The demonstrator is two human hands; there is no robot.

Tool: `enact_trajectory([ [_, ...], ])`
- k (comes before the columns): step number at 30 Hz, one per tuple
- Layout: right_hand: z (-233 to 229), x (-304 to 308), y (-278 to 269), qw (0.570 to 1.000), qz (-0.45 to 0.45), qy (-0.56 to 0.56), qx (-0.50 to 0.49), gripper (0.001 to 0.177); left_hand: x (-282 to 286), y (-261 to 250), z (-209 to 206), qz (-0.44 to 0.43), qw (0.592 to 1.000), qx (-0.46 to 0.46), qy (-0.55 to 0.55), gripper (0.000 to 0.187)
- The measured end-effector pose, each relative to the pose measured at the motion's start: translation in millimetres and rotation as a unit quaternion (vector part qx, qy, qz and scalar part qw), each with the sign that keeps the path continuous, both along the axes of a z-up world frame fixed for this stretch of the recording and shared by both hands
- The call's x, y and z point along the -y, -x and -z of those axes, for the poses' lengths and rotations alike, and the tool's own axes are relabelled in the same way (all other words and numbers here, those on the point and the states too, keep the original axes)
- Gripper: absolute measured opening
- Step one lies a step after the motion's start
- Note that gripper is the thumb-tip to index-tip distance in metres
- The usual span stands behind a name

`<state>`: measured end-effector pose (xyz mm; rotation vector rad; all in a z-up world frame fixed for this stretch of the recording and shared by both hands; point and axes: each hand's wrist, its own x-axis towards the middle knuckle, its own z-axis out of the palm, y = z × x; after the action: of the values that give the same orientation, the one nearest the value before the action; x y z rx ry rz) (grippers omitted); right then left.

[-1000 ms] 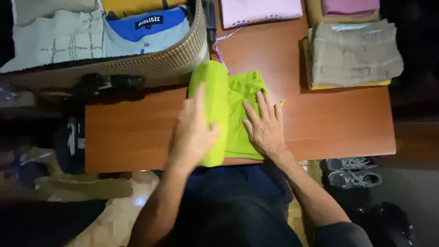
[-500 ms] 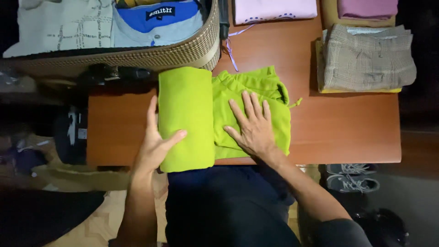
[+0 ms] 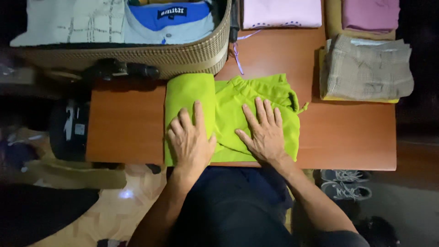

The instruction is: The person is folding clothes and placing them into a suitcase.

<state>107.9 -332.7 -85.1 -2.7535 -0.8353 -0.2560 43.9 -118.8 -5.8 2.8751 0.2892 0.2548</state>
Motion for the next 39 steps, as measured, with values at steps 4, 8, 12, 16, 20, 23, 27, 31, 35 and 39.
enact_trajectory([
  [4, 0.7, 6.5, -0.7, 1.0, -0.007, -0.011, -0.016, 0.074, -36.1, 12.6, 1.4, 0.006, 0.994, -0.019, 0.107, 0.084],
  [8, 1.7, 29.8, -2.6, 1.0, -0.005, 0.004, -0.015, 0.074, -116.0, 36.3, 28.3, 0.077, 0.857, 0.096, 0.5, 0.077],
  [12, -1.5, 39.5, -3.5, 1.0, -0.01, 0.017, -0.009, 0.075, -148.4, 45.5, 39.2, -0.099, 0.827, -0.031, 0.553, 0.085],
  [16, -8.5, 35.7, -2.4, 0.999, -0.006, 0.038, -0.012, 0.075, -121.0, 52.3, 36.8, -0.174, 0.96, -0.036, 0.218, 0.086],
  [20, -16.4, 13.7, -2.1, 0.999, 0.0, 0.054, -0.01, 0.077, -83.5, 59.6, 27.0, -0.05, 0.993, -0.108, 0.003, 0.112],
  [23, -15.0, -7.7, -0.4, 0.999, -0.037, 0.039, -0.009, 0.082, -74.8, 67.2, 44.3, -0.038, 0.997, -0.068, 0.007, 0.114],
  [27, -9.9, -25.9, -1.0, 0.996, -0.083, 0.006, -0.036, 0.082, -87.4, 75.5, 60.9, -0.033, 0.998, -0.05, 0.002, 0.099],
  [31, -8.7, -24.6, -1.4, 0.995, -0.083, 0.042, -0.042, 0.079, -98.5, 64.2, 51.1, -0.017, 0.994, -0.093, 0.053, 0.083],
  [35, -8.8, -25.2, -1.3, 0.995, -0.094, 0.024, -0.034, 0.079, -126.8, 72.0, 48.1, 0.012, 0.984, -0.114, 0.139, 0.075],
  [39, -9.2, -23.8, -1.6, 0.995, -0.09, 0.025, -0.041, 0.08, -131.1, 73.0, 34.9, -0.04, 0.96, -0.031, 0.276, 0.056],
])
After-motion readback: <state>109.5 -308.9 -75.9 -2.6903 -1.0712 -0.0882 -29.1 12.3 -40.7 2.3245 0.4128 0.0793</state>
